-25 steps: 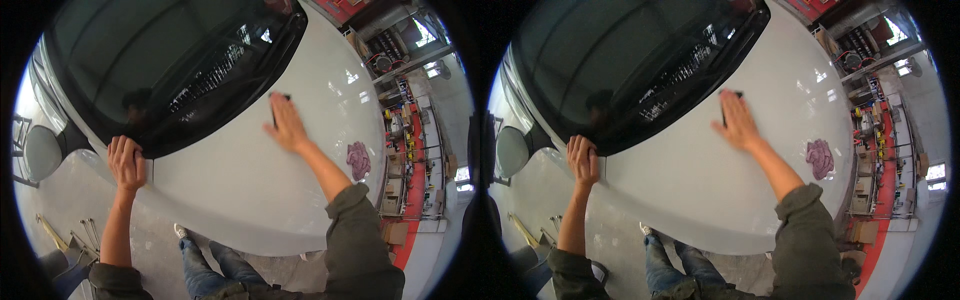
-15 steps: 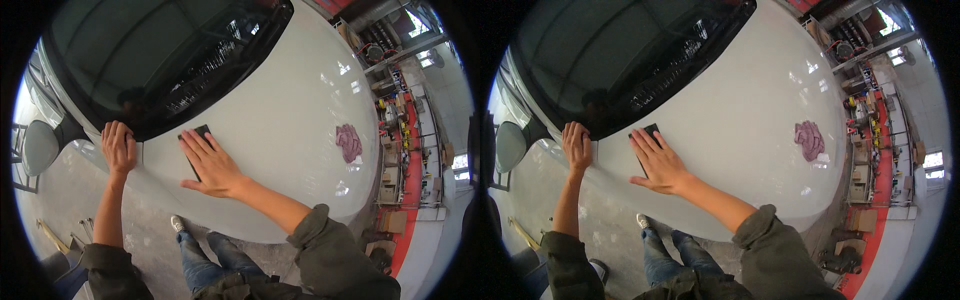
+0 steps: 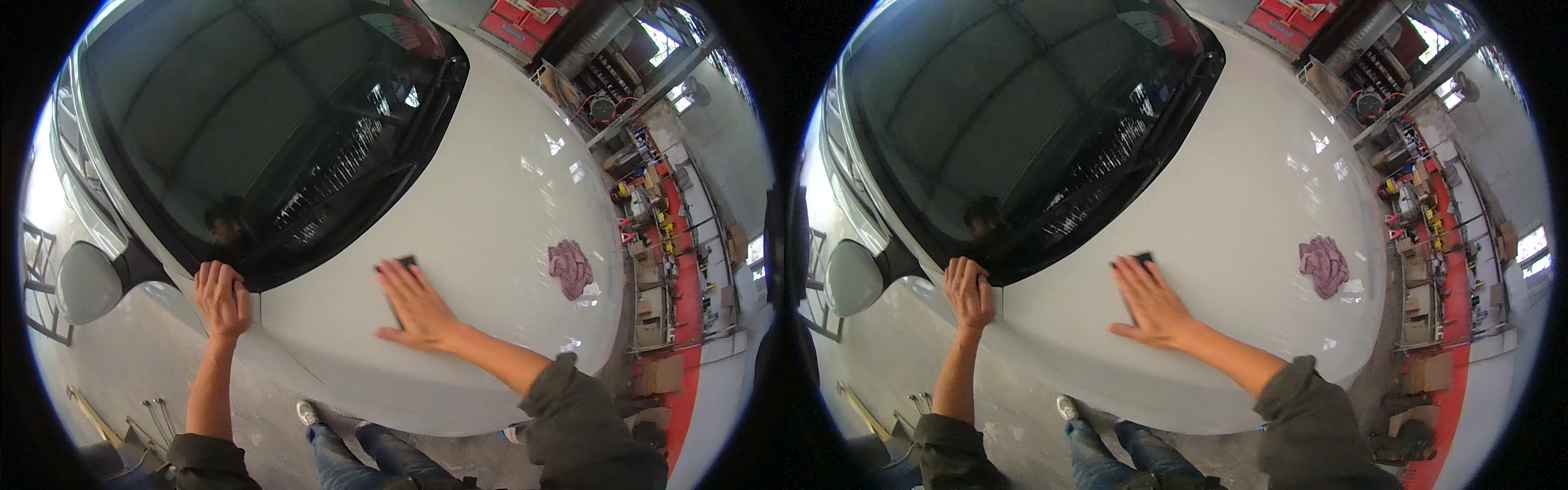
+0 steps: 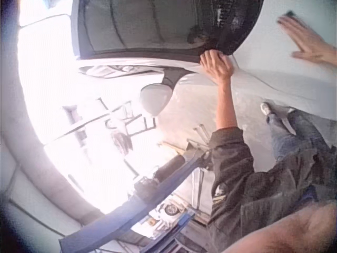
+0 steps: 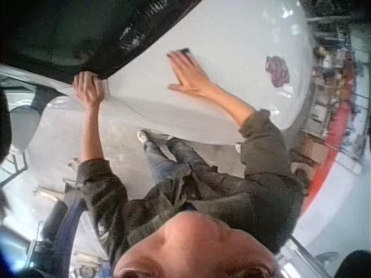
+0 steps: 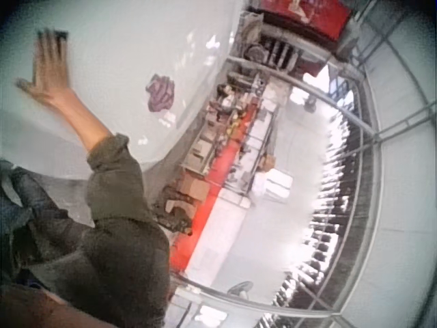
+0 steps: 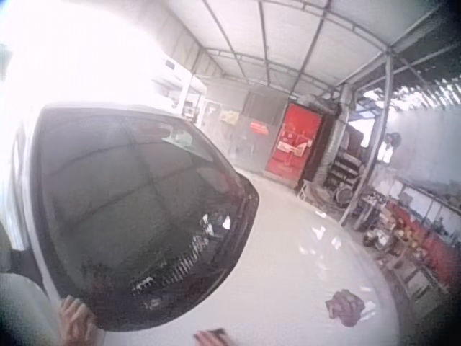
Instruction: The person sands the hood of a white car using a sanding block and water, repeatedly dipping the block into a bucket and wiping the surface with a cloth. The person works across the hood, moving from the center toward the edges and windshield.
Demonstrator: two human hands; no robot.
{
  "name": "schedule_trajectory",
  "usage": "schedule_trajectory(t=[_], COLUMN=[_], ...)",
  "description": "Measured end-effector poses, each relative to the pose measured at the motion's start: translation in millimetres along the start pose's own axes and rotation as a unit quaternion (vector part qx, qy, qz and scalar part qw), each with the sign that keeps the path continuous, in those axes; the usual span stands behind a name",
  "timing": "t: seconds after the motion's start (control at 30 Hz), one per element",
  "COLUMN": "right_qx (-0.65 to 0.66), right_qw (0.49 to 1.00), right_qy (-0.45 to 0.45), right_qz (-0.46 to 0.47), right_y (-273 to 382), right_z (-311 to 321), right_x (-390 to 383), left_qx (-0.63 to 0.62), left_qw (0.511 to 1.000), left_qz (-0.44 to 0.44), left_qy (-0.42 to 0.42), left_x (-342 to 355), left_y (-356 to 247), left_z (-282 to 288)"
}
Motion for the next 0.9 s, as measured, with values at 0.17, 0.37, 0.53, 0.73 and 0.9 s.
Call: schedule_trajectory(t=[0.17,0.37,0.53,0.73,0.9], right_qx=[0.018,0.009,0.014,-0.053,-0.048], right_qw=[0.998,1.000,0.997,0.987,0.965], right_qy=[-0.047,0.015,0.013,-0.097,-0.171], right_qz=[0.043,-0.023,-0.080,-0.114,-0.191], right_y=[17.3,-60.0,-78.4,-145.4,-157.7], right_z=[-6.3,-15.8,-10.4,22.1,13.8], right_x=[52.4,-121.2,-166.8,5.2,53.2], left_qx=[0.016,0.031,0.020,0.007,0.009], left_qw=[1.000,0.999,0.999,1.000,1.000], left_qz=[-0.004,-0.002,-0.006,0.002,0.000], left_qy=[0.017,0.034,0.025,0.025,0.020], left_x=[-2.5,-0.5,-2.0,-6.1,0.6], left_y=[5.9,14.6,6.1,9.1,5.9], left_z=[-12.8,-1.0,-3.0,-8.7,-13.1])
Point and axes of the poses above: each hand's wrist, its own x-axis towards the middle knuckle, its own z-axis out of the back of the hand, y = z × x, the point moved 9 cm from there along x, towards the middle knuckle, and after that the axes turned 3 degrees about -x, right-handed, at the moved point
